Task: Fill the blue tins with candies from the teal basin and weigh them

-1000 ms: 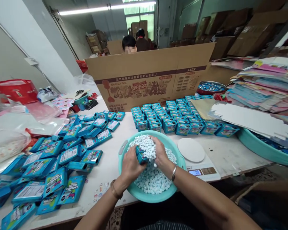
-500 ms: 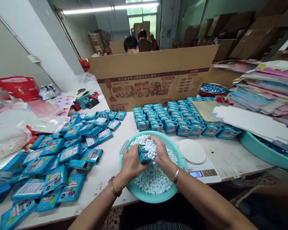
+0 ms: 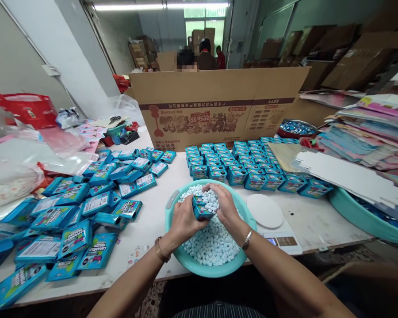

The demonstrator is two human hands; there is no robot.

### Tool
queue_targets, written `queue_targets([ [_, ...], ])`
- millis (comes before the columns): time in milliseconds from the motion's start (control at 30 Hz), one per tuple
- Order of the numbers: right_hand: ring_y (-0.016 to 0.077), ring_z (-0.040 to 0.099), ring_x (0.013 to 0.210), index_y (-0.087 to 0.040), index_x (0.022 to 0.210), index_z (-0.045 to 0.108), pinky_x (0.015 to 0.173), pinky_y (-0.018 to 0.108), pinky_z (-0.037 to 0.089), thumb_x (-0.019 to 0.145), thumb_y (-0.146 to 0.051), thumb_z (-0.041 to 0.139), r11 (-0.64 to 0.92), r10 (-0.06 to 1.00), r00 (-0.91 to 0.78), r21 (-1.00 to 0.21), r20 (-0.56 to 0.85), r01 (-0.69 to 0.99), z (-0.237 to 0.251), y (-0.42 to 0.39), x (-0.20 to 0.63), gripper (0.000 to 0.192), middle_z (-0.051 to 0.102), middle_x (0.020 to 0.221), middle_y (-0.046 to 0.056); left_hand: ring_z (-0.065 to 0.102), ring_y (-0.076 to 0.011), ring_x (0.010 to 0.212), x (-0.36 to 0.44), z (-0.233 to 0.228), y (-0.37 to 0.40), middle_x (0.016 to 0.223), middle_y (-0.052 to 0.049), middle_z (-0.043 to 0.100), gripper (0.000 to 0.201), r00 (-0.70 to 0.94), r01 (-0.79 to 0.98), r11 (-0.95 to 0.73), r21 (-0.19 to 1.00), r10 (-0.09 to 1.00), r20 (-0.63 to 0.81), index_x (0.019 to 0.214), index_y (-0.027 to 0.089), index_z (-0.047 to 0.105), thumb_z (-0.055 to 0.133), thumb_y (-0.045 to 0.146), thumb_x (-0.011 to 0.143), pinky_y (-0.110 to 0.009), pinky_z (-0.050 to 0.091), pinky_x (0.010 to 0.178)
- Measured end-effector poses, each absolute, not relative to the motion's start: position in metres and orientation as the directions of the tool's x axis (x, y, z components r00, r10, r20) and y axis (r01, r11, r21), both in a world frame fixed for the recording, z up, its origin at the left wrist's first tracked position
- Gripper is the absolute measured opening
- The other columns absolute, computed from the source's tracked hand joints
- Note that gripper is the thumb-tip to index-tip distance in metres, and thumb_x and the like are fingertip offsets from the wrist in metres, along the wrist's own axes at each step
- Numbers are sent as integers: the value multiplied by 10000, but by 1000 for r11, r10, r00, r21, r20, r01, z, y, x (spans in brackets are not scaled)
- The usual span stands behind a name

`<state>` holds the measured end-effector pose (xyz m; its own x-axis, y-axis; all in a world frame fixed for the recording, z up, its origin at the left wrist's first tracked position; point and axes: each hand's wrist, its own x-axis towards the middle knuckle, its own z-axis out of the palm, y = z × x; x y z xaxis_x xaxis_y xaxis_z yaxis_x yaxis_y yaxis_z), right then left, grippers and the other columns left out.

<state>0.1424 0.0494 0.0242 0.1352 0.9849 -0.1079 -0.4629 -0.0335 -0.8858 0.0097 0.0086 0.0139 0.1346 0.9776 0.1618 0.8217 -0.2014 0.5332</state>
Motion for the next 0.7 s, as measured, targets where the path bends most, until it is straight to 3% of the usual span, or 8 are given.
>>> queue_targets([
  [233, 211, 648, 844, -204, 721, 701, 873, 339, 494, 688, -364, 685, -26, 990, 115, -921, -77, -388, 20, 50, 145, 164, 720, 801, 27, 663, -331, 1018, 9, 12, 9, 1077, -86, 692, 689, 89, 806, -191, 560, 975, 203, 1223, 194, 489, 779, 400, 633, -453, 504, 872],
  [467, 209, 643, 837, -208, 696, 709, 877, 344, 491, 718, -369, 645, 24, 985, 169, -938, -37, -347, 15, 48, 145, 175, 712, 777, 23, 640, -346, 1104, 6, 15, 11, 1150, -101, 683, 670, 137, 813, -228, 536, 969, 204, 1209, 190, 489, 782, 368, 633, -486, 457, 968],
  [700, 214, 648, 817, -209, 663, 722, 869, 356, 501, 768, -369, 581, 41, 982, 188, -935, -28, -352, 17, 47, 139, 238, 729, 763, 34, 648, -342, 1079, 6, 17, 12, 1139, -98, 687, 651, 148, 815, -239, 528, 967, 209, 1188, 191, 492, 783, 380, 636, -482, 460, 958],
])
